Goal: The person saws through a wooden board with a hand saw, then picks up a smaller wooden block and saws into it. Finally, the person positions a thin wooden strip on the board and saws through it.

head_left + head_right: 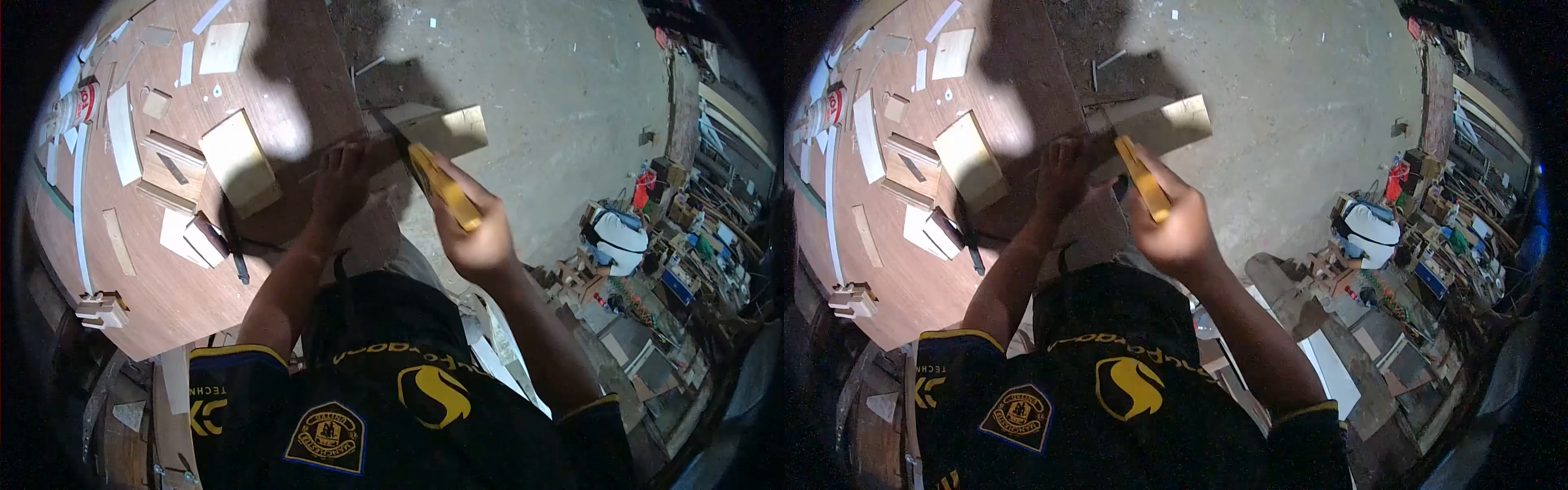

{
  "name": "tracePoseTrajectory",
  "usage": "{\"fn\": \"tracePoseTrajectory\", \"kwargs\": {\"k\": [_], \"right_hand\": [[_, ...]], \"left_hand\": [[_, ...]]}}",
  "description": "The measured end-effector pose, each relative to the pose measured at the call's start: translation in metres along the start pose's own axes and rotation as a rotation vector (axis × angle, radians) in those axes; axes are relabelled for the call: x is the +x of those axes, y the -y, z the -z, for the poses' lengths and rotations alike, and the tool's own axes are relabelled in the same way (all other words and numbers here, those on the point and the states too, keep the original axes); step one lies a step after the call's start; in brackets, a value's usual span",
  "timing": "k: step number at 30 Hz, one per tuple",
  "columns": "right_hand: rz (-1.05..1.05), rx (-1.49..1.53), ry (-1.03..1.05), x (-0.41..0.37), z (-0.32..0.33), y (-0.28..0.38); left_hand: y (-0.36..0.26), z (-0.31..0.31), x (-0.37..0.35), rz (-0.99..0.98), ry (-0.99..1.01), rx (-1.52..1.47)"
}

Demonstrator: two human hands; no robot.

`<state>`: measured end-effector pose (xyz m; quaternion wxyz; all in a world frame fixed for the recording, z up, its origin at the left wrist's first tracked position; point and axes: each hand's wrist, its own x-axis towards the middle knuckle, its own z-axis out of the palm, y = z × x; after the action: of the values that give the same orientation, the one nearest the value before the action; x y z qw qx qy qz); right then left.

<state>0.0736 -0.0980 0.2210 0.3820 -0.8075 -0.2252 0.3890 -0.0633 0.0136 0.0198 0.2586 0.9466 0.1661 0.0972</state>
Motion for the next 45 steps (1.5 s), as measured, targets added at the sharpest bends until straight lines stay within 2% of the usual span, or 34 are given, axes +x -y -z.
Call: {"fn": "tracePoseTrajectory", "kwargs": {"k": [3, 7, 9, 10, 13, 16, 17, 20, 22, 23, 25, 27, 29, 34, 36, 39, 40, 41, 43, 45], "right_hand": [[0.092, -0.055, -0.019, 0.001, -0.013, -0.009], [-0.057, 0.045, -0.015, -0.009, -0.006, -0.008], [0.096, -0.026, -0.082, -0.009, -0.013, -0.018], [0.098, -0.034, -0.089, -0.008, -0.009, -0.026], [-0.254, 0.155, -0.033, -0.003, 0.019, -0.016], [-0.196, 0.09, -0.11, -0.017, 0.001, -0.033], [0.186, -0.104, -0.193, -0.026, -0.02, -0.05], [0.185, -0.175, -0.207, -0.029, -0.02, -0.027], [-0.298, 0.028, 0.022, -0.012, 0.015, -0.008], [-0.285, 0.024, 0.024, -0.009, 0.011, -0.015], [0.188, -0.189, -0.15, -0.007, -0.007, -0.03], [0.195, -0.141, -0.15, -0.002, -0.006, -0.026], [-0.086, -0.067, -0.042, 0.003, 0.003, -0.003], [-0.059, -0.15, -0.029, 0.013, -0.005, 0.0], [-0.157, -0.006, -0.021, 0.019, -0.005, 0.0], [-0.225, -0.082, 0.041, 0.039, -0.008, -0.007], [-0.192, -0.219, 0.023, 0.042, -0.014, 0.007], [-0.173, -0.223, 0.036, 0.058, -0.016, -0.003], [-0.035, 0.008, -0.001, 0.056, -0.022, -0.031], [-0.004, 0.08, -0.028, 0.065, -0.024, -0.028]], "left_hand": [[0.002, -0.003, -0.004, 0.0, 0.004, 0.058], [0.001, -0.006, -0.008, -0.027, 0.038, 0.09], [-0.001, 0.003, -0.001, 0.006, 0.016, 0.044], [-0.002, 0.004, -0.004, 0.007, 0.013, 0.047], [-0.003, -0.003, -0.004, 0.01, 0.022, 0.018], [-0.002, -0.008, -0.003, 0.041, 0.028, 0.045], [0.001, -0.01, -0.002, 0.039, 0.003, 0.061], [0.007, -0.01, -0.007, 0.007, -0.012, 0.092], [0.008, -0.012, -0.008, -0.024, -0.029, 0.104], [0.009, -0.013, -0.006, -0.028, -0.036, 0.124], [0.01, -0.013, -0.007, -0.02, -0.033, 0.151], [0.011, -0.012, -0.007, -0.024, -0.039, 0.171], [0.015, -0.013, -0.004, -0.035, -0.041, 0.147], [0.021, -0.022, -0.01, -0.059, -0.074, 0.104], [0.016, -0.02, -0.007, -0.023, -0.035, 0.107], [0.006, -0.006, -0.006, 0.015, 0.064, 0.1], [0.011, -0.011, -0.004, 0.014, 0.056, 0.101], [0.019, -0.02, -0.004, -0.032, 0.014, 0.205], [0.007, -0.015, -0.022, -0.081, 0.029, 0.269], [0.006, -0.004, -0.003, -0.007, -0.026, -0.029]]}}
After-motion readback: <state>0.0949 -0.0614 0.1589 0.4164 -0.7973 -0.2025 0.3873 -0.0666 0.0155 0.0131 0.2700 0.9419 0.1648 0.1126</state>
